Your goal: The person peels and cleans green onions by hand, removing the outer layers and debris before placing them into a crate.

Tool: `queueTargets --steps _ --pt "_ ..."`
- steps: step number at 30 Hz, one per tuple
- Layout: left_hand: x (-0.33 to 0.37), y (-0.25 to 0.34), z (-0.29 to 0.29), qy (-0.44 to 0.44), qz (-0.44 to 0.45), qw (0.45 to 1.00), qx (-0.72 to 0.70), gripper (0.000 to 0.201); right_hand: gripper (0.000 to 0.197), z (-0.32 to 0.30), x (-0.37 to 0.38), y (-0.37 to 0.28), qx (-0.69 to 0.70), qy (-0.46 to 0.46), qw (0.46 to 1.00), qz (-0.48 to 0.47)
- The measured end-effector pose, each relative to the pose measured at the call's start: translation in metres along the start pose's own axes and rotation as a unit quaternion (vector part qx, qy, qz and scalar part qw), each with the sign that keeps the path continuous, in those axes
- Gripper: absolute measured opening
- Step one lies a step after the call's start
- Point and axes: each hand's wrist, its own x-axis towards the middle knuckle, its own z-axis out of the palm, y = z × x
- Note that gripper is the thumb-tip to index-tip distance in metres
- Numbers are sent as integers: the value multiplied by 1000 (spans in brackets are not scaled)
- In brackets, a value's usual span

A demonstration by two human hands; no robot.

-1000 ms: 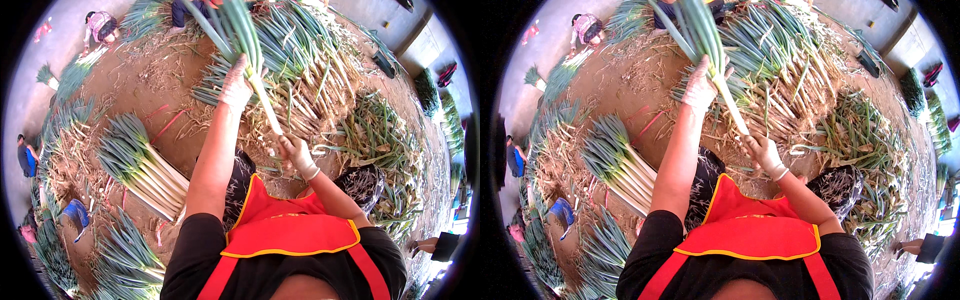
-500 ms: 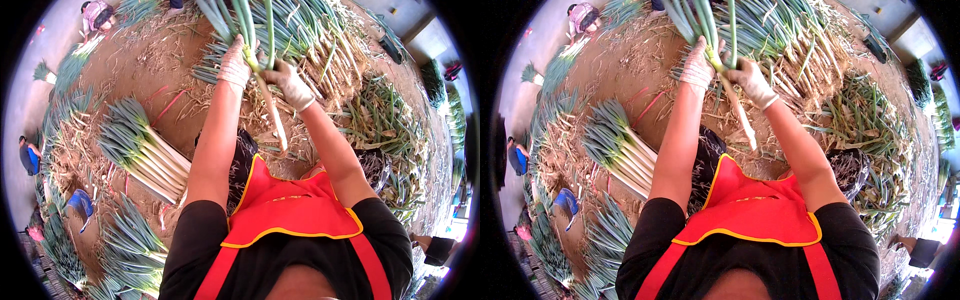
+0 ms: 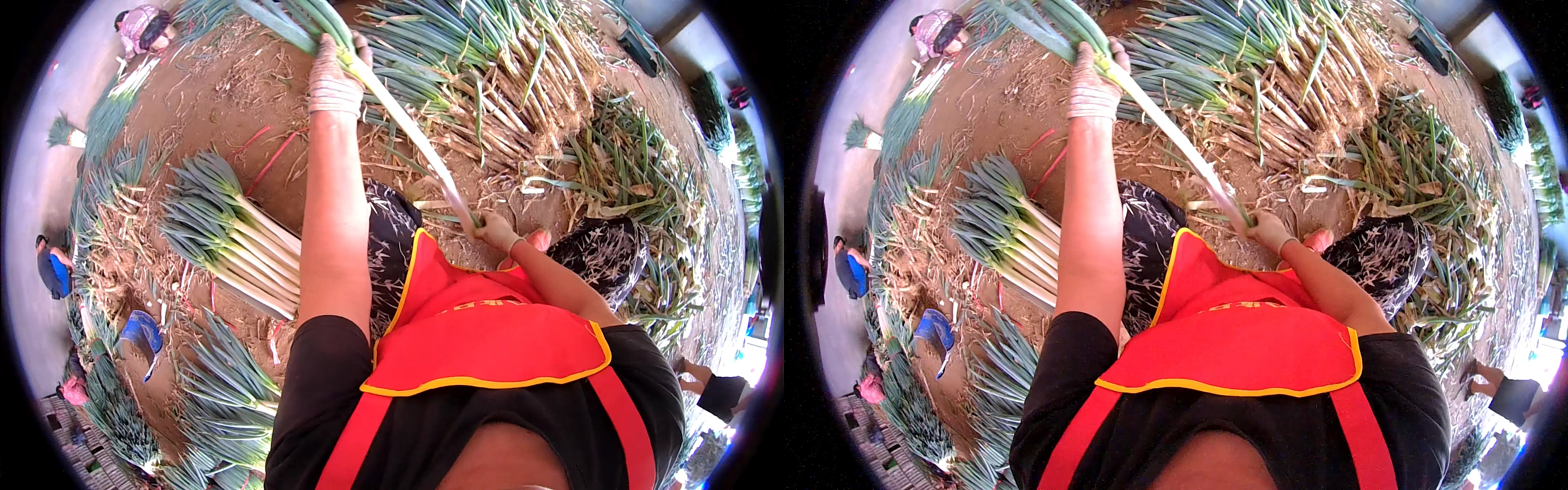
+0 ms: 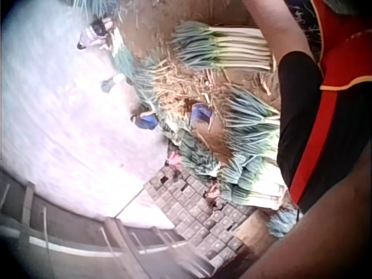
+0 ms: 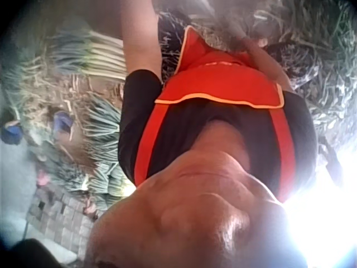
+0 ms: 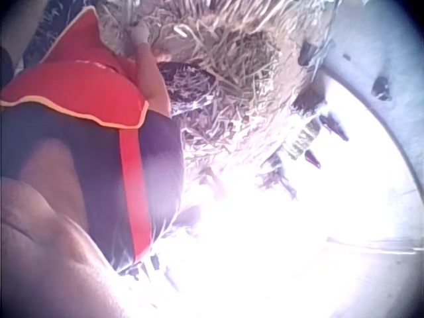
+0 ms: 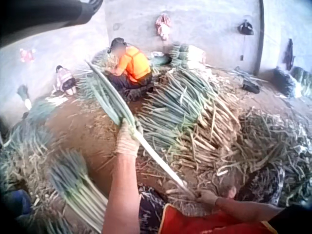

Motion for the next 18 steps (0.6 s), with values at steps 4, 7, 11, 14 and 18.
queueTargets --steps 4,7,11,14,18 --pt "11 5 -14 -4 5 1000 22 41 46 10 -2 71 -164 -89 979 86" --pt "12 -4 -5 8 -4 1000 22 43 42 -18 34 47 -63 44 997 3" --pt "11 5 -20 13 15 999 30 51 47 -90 28 -133 510 -58 852 -104" --pt "10 -2 -10 -35 6 999 13 61 56 -105 22 -185 315 92 921 -211" --pt "5 -1 -7 -66 -41 996 -53 57 58 -109 25 -228 91 199 970 -106"
